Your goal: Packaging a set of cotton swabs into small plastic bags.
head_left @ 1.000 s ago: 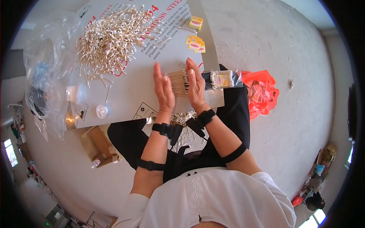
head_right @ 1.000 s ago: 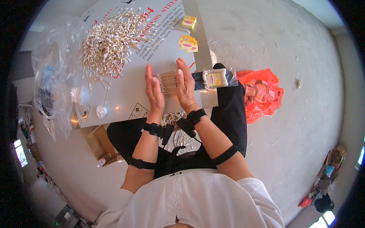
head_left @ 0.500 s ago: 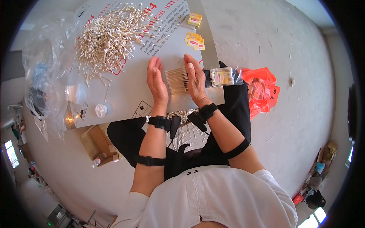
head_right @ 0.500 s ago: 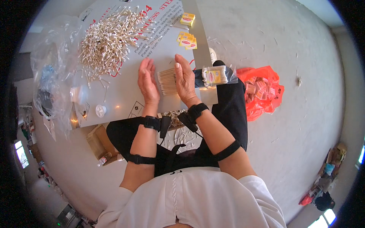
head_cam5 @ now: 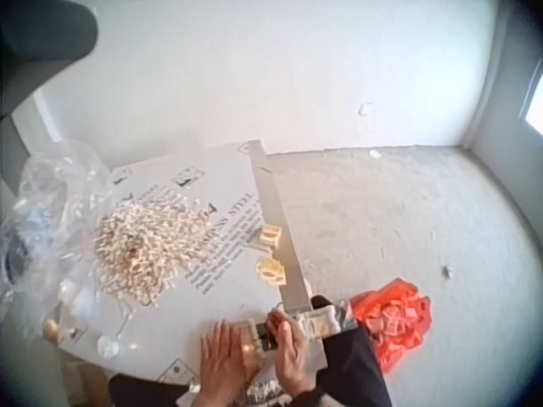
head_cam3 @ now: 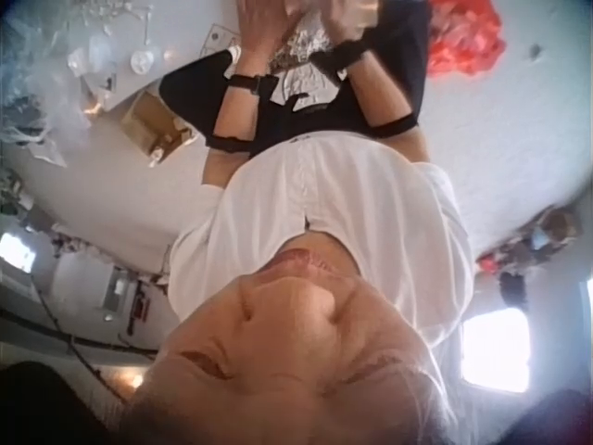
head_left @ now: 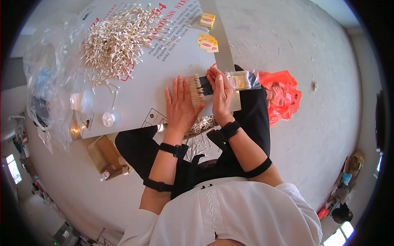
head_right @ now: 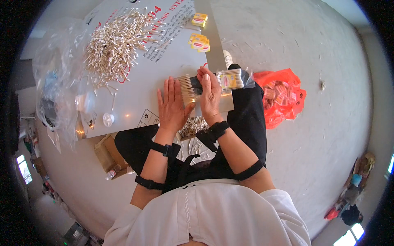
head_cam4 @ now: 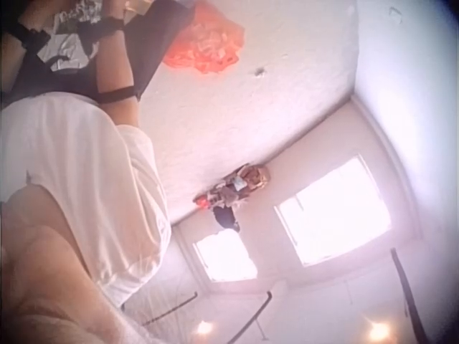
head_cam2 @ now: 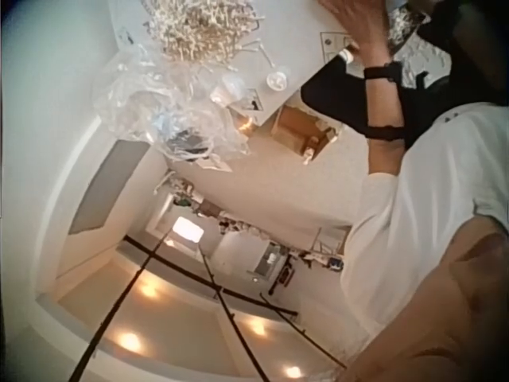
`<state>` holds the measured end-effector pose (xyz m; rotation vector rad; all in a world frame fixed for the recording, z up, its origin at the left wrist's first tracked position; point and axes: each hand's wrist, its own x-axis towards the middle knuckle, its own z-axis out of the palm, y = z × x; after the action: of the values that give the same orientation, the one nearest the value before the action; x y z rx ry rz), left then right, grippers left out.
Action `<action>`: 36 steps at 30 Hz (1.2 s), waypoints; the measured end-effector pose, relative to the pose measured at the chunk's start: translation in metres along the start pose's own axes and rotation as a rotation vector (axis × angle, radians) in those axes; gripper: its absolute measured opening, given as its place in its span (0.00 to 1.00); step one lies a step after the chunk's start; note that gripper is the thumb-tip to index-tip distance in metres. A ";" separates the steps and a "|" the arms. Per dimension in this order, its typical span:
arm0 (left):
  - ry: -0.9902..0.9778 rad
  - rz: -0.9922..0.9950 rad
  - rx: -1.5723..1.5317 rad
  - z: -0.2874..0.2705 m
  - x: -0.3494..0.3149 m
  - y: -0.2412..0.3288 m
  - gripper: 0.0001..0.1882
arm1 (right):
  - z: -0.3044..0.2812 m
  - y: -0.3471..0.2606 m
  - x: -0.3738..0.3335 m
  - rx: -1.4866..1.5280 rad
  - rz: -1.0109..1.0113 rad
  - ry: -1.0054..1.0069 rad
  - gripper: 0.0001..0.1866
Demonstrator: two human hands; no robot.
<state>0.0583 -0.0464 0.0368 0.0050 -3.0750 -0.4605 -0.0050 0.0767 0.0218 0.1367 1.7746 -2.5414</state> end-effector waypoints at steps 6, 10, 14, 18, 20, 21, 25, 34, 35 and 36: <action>0.032 -0.079 0.013 0.010 0.001 0.007 0.48 | 0.009 0.001 -0.019 -0.133 -0.087 -0.007 0.21; 0.270 -0.037 -0.202 0.014 0.008 -0.007 0.41 | 0.007 0.007 -0.024 -0.244 -0.161 -0.013 0.22; 0.312 0.031 -0.501 -0.001 0.034 -0.039 0.26 | 0.014 0.008 -0.027 -0.319 -0.225 -0.032 0.22; 0.097 0.180 -0.473 -0.003 0.048 -0.044 0.24 | 0.020 0.010 -0.020 -0.246 -0.183 -0.024 0.22; 0.037 0.136 -0.685 -0.003 0.044 -0.038 0.24 | 0.020 0.013 -0.013 -0.282 -0.199 -0.018 0.22; 0.035 0.135 -0.684 -0.004 0.039 -0.036 0.24 | 0.021 0.013 -0.013 -0.282 -0.197 -0.018 0.22; 0.191 -0.088 -1.062 -0.003 0.030 -0.028 0.31 | 0.021 0.008 -0.009 -0.200 -0.132 -0.025 0.22; 0.524 -0.213 -1.226 0.018 0.045 -0.014 0.34 | 0.022 0.010 0.020 -0.299 -0.190 -0.197 0.23; 0.506 -0.168 -1.198 0.018 0.046 -0.014 0.33 | 0.024 0.009 0.016 -0.329 -0.195 -0.207 0.23; 0.488 -0.122 -1.171 0.019 0.047 -0.014 0.32 | 0.024 0.009 0.014 -0.359 -0.202 -0.215 0.23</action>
<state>0.0103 -0.0550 0.0161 0.2268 -1.9532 -1.8154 -0.0197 0.0515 0.0198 -0.3289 2.2049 -2.1965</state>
